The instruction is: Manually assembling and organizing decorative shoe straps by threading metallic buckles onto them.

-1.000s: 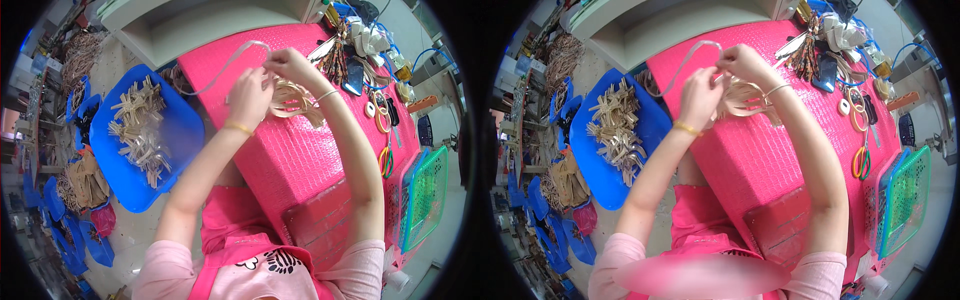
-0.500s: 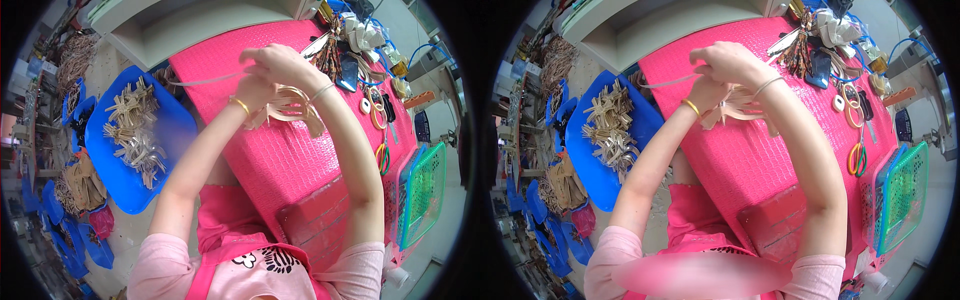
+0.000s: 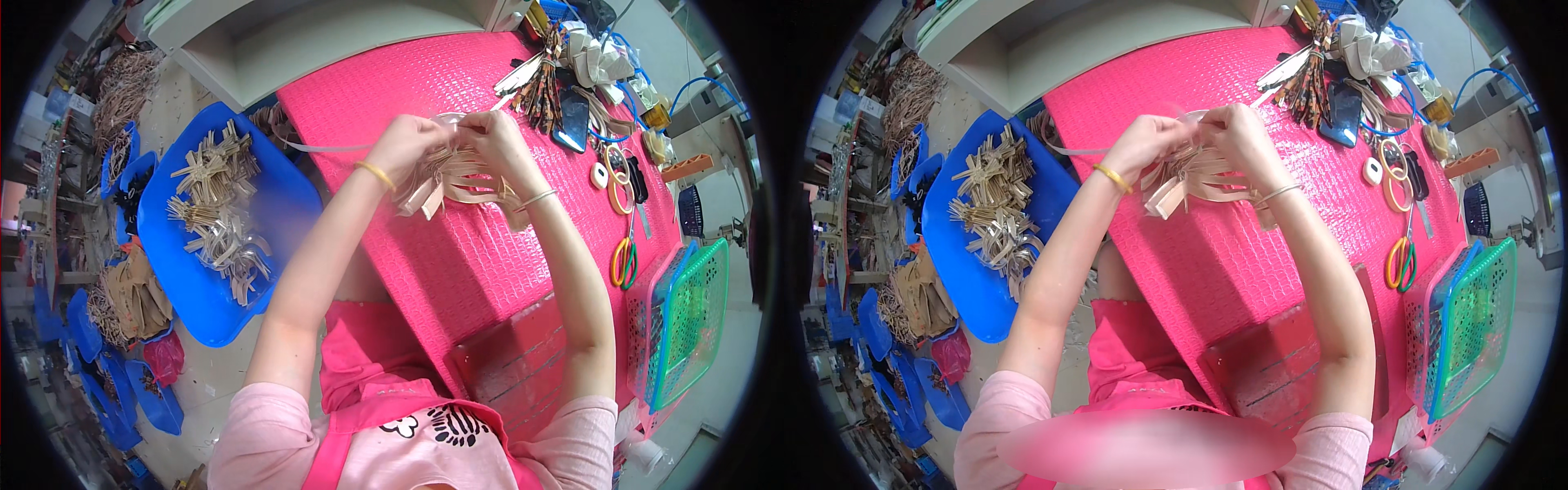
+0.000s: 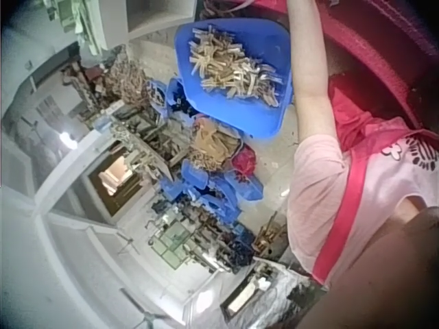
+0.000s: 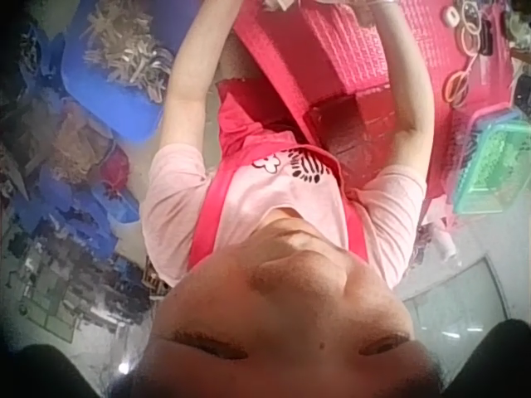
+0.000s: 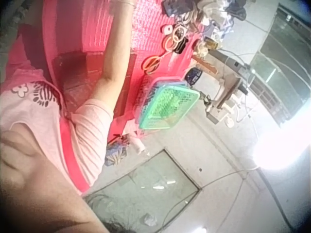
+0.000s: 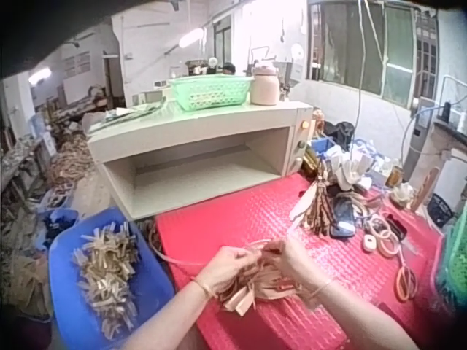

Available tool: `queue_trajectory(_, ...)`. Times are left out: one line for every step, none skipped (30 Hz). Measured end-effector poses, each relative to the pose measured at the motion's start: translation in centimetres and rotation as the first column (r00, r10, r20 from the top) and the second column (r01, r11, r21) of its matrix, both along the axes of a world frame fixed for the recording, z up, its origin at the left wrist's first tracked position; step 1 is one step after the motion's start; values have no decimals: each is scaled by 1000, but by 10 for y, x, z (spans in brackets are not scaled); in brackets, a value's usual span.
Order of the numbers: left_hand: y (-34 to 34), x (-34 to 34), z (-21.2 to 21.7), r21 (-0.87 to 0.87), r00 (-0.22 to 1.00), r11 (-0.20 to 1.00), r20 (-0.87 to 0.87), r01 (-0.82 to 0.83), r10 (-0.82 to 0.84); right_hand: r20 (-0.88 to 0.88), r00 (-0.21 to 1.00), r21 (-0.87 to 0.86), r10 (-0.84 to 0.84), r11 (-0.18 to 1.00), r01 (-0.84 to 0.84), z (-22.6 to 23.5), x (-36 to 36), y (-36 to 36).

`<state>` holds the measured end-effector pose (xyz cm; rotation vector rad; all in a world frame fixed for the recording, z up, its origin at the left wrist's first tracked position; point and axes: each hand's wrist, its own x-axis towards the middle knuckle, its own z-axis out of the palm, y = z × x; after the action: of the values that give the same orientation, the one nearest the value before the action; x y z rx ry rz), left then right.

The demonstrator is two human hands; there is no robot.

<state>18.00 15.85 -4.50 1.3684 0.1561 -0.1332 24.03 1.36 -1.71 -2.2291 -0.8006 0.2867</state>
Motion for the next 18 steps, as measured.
queue_trajectory(-3,-7,2,-27,999,1000,47,-6,8,-63,998,-15,-30,999,29,-2,3,-1)
queue_trajectory(-5,-12,0,-25,999,1000,46,-4,5,-126,990,-31,-60,998,57,-3,5,-2)
queue_trajectory(-7,-15,-1,361,959,918,276,-166,65,-127,990,-30,-63,998,60,-3,8,-2)
queue_trajectory(-8,-20,-1,638,869,670,494,-381,24,-106,994,-65,-23,998,16,0,8,-1)
queue_trajectory(-11,-23,0,592,777,628,628,-504,31,-87,996,-101,19,994,-28,1,9,0)
queue_trajectory(-12,-23,1,595,779,628,626,-503,31,-89,996,-100,19,995,-28,-2,8,1)
queue_trajectory(-15,-22,3,564,784,648,616,-511,82,-39,999,-58,31,998,-33,-5,8,2)
queue_trajectory(-17,-22,5,533,787,667,602,-521,133,11,999,-16,39,999,-39,-7,8,2)
queue_trajectory(-20,-23,6,606,856,637,485,-477,179,10,999,-16,37,999,-36,-7,7,1)
queue_trajectory(-21,-23,3,606,854,633,488,-481,182,17,1000,-7,10,1000,-10,-4,5,1)
queue_trajectory(-21,-23,-3,688,891,586,428,-428,149,23,1000,2,-16,1000,16,-1,3,2)
queue_trajectory(-21,-22,-6,761,924,534,364,-369,120,26,1000,4,-12,1000,12,1,2,3)
queue_trajectory(-25,-23,-3,761,913,517,390,-393,121,19,999,8,-38,999,37,-1,2,2)
queue_trajectory(-27,-24,-2,759,914,520,389,-391,120,12,998,12,-64,998,63,-2,2,0)
queue_trajectory(-29,-24,-2,719,836,476,545,-507,68,11,998,9,-66,998,66,-2,1,-1)
queue_trajectory(-30,-24,-2,656,732,435,682,-616,8,22,996,6,-83,997,83,0,-1,1)
queue_trajectory(-27,-23,-3,617,679,445,733,-649,-25,34,994,3,-101,995,101,1,-3,1)
queue_trajectory(-24,-21,-5,616,679,446,734,-649,-26,34,994,3,-102,995,102,1,-4,0)
